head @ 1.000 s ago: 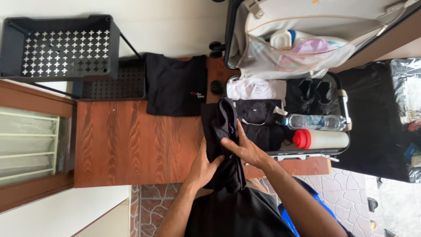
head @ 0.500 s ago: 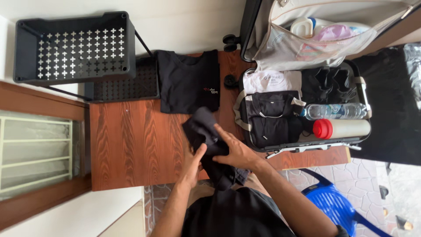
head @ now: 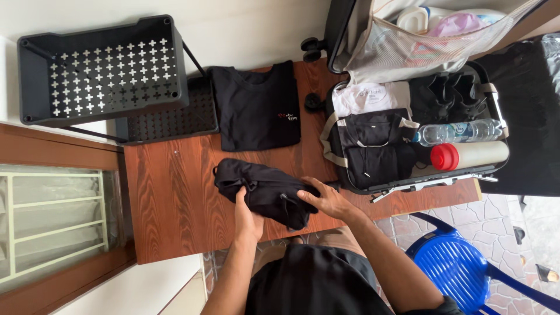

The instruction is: The person folds black garments on a wooden table and places them into an open suitcase that already holds clothes, a water bottle and a thermos. They fasten the suitcase's internal straps, close and latch the lid, then reopen the suitcase and continue folding more garments on the table.

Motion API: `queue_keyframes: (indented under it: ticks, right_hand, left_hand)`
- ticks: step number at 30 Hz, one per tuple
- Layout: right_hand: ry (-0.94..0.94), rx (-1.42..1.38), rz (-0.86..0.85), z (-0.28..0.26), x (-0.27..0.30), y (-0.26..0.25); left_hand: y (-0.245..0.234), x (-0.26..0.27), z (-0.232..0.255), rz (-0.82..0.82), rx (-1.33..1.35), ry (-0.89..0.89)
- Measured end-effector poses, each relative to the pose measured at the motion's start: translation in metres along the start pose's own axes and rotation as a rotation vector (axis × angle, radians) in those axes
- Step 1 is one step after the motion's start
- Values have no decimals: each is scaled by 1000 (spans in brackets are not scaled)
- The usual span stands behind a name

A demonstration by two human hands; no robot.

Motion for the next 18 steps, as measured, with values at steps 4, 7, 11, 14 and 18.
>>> queue_keyframes:
  ticks: [4, 7, 11, 14, 18]
  right_hand:
    - [-237, 98, 81, -3, -5, 9]
    - [-112, 167, -14, 0, -9, 22]
    - [-230, 275, 146, -5, -11, 24]
    - [-231, 235, 258, -8, -20, 20]
    - [-172, 235, 334, -5, -29, 13]
  left_hand:
    - [-20, -15, -15, 31, -15, -83]
    - [-39, -20, -31, 79, -122, -202]
    - [-66, -16, -30, 137, -552, -308]
    - [-72, -9, -9, 45, -1082, -294]
    - [-53, -3, 27, 18, -1471, -49]
Point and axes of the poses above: each hand's wrist, its own x-axis away from the middle knuckle, its own y-axis out of the palm, z = x × y, the point moved 4 cm from there along -x, towards the middle knuckle, and after that the axes turned 1 degree about -y, right-handed, at the moved point
